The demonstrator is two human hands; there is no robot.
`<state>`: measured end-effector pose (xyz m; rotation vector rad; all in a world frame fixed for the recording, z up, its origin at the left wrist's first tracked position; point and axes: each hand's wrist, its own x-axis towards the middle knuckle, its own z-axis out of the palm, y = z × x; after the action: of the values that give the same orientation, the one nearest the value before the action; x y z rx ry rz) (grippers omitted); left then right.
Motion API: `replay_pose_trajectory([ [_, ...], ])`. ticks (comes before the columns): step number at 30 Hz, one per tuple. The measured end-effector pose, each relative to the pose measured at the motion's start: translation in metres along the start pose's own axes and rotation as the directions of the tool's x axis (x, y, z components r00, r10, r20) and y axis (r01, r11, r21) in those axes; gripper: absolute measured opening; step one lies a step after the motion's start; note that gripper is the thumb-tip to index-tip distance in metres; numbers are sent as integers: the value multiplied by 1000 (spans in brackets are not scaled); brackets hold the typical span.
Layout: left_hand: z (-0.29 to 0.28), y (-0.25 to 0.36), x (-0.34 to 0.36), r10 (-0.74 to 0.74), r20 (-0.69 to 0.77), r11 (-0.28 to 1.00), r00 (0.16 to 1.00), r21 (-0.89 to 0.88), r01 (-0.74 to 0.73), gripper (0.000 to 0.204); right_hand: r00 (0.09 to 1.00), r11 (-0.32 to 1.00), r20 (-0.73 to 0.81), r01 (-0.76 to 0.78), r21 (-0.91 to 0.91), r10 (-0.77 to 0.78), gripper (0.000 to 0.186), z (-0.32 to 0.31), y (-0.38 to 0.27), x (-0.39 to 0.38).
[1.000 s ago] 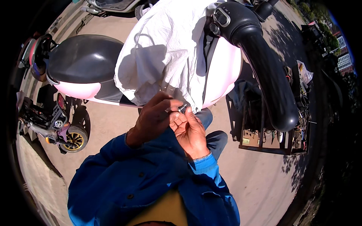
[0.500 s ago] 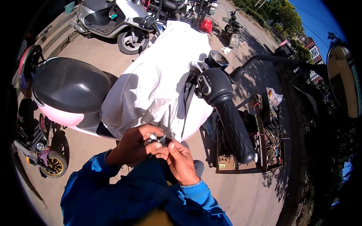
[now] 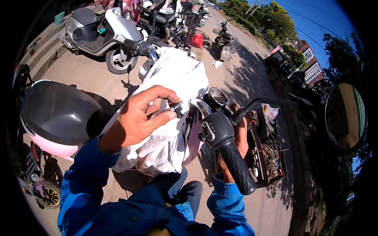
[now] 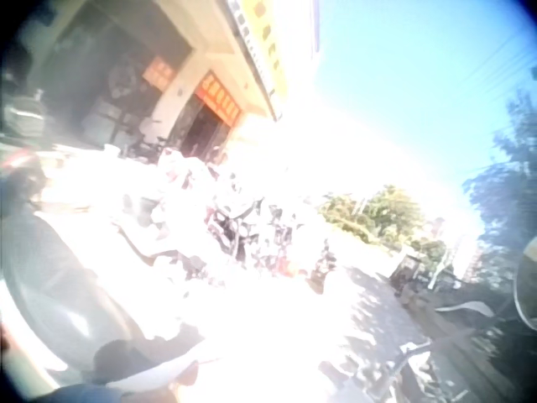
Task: The person works on the handlebar assembly of a pink scooter, using a screwdriver to adjust components near the throttle and brake lever. They manipulate the handlebar grip and a white protective cover while performing the repair.
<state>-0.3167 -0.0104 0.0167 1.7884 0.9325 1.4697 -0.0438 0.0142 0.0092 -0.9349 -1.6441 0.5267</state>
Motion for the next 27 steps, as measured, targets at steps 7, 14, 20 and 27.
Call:
replay_pose_trajectory([
  [7,6,-14,19,164,-4,985,987,-55,-163,30,981,904,185,131,-408,-58,70,-21,23,20],
  [14,20,-24,31,198,31,965,980,-178,-190,28,993,988,108,57,-144,-41,59,1,13,35],
  [20,32,-20,40,193,73,966,979,-189,-176,26,981,847,165,-169,504,98,59,-3,28,39],
  [27,40,-16,40,179,53,970,982,-177,-167,25,991,932,134,-28,360,-22,47,8,16,36],
])
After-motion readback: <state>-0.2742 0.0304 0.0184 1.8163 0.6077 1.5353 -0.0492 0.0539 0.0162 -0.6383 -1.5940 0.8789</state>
